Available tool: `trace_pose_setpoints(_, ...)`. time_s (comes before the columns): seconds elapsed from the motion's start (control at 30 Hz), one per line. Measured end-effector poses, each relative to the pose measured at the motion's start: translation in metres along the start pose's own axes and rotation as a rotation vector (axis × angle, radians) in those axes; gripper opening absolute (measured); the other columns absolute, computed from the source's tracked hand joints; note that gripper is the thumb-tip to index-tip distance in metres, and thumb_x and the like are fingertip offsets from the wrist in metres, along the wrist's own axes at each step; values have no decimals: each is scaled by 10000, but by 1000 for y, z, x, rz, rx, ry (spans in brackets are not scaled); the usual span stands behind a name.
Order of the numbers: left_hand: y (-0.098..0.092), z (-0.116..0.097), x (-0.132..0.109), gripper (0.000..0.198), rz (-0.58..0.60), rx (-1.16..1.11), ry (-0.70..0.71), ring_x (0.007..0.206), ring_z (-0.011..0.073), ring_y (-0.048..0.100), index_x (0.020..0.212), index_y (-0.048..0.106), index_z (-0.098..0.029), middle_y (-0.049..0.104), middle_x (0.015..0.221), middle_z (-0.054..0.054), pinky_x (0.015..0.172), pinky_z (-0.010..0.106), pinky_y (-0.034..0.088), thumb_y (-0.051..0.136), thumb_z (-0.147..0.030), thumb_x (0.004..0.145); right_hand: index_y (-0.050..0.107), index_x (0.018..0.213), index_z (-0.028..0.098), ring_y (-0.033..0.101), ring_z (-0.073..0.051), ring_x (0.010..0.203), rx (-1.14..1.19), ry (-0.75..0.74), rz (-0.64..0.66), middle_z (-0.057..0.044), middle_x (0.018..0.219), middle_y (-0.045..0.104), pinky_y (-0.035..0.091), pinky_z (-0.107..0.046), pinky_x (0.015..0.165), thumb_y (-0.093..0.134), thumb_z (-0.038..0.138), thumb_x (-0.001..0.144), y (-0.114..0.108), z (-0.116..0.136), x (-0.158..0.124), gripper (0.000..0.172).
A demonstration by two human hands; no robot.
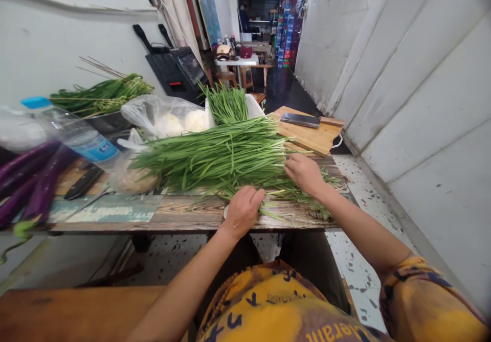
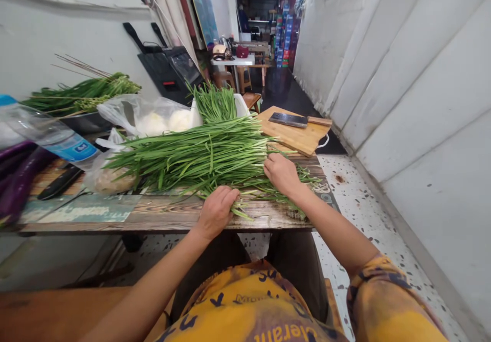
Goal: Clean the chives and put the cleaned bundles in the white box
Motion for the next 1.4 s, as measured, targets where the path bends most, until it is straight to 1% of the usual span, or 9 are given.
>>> trace_pose_setpoints(0.1, 4, 0, 0, 230, 35, 45, -9, 690, 183, 473, 995, 546, -146, 533, 722, 55, 634, 302, 404, 353, -118, 874, 616, 778, 159, 561, -169, 742, 237, 103, -54, -61, 790, 602, 427, -272, 673, 538, 213, 803, -6, 10, -1, 98)
trace_pose_setpoints(0.27, 5, 0, -1, 221, 83, 42, -24, 670, 176, 491, 984, 564, -137, 527, 699, 46, 630, 295, 416, 370, -131, 877, 611, 955, 146, 565, -115, 493, 606, 348, 109, 25, 609, 608, 428, -235, 555, 567, 185, 773, 9, 23, 5, 191)
trace_pose_setpoints(0.43, 7, 3, -5, 395, 12, -15, -34, 854, 194, 560, 1250, 471, -141, 588, 910, 107, 763, 321, 466, 354, -106, 874, 659, 767, 167, 580, -127, 483, 469, 244, 168, 26, 484, 588, 426, -245, 604, 557, 206, 820, 1, 31, -9, 122)
trace_pose_setpoints(0.53, 8, 4, -8, 490, -47, -59, -27, 978, 216, 549, 1362, 372, -169, 561, 1097, 151, 843, 357, 460, 344, -96, 878, 665, 837, 177, 602, -131, 577, 460, 147, 108, -16, 673, 674, 431, -240, 612, 554, 233, 831, -10, 29, -26, 124)
trace_pose_setpoints(0.63, 8, 5, -8, 478, -85, -70, -52, 976, 223, 546, 1367, 378, -171, 550, 1141, 169, 838, 373, 456, 361, -119, 892, 662, 885, 184, 621, -150, 736, 487, 52, 50, -53, 867, 693, 451, -246, 671, 544, 257, 845, -18, 25, -40, 145)
trace_pose_setpoints(0.77, 3, 2, -2, 398, -85, -62, 3, 935, 210, 545, 1297, 461, -172, 582, 1171, 146, 806, 352, 451, 430, -169, 901, 659, 910, 189, 629, -155, 803, 604, 1, 79, -51, 882, 693, 469, -256, 741, 546, 275, 854, -18, 26, -48, 153)
trace_pose_setpoints(1.03, -3, -1, 6, 229, 21, -53, 72, 711, 169, 511, 1071, 585, -143, 646, 763, 64, 662, 306, 417, 434, -213, 913, 660, 854, 183, 623, -159, 826, 731, -14, -16, -59, 862, 680, 483, -292, 777, 563, 254, 837, -4, 41, -46, 121)
trace_pose_setpoints(1.27, -4, -2, 7, 180, 21, -50, 94, 697, 166, 498, 1006, 583, -134, 642, 759, 56, 653, 307, 402, 454, -205, 903, 676, 782, 184, 649, -165, 846, 951, 139, -59, -60, 888, 701, 507, -303, 793, 615, 304, 811, -15, 37, -48, 137)
trace_pose_setpoints(1.4, -3, -2, 6, 176, 4, -37, 96, 698, 165, 501, 1023, 572, -140, 652, 785, 55, 660, 313, 401, 456, -193, 901, 671, 772, 191, 639, -174, 875, 723, 144, -138, -62, 909, 695, 497, -325, 834, 569, 322, 848, -19, 27, -49, 183)
Point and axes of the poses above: each hand's wrist, its own x-axis towards the middle knuckle, its own y-axis out of the palm, z = x × y, the point moved 1 cm from there along x, towards the middle knuckle
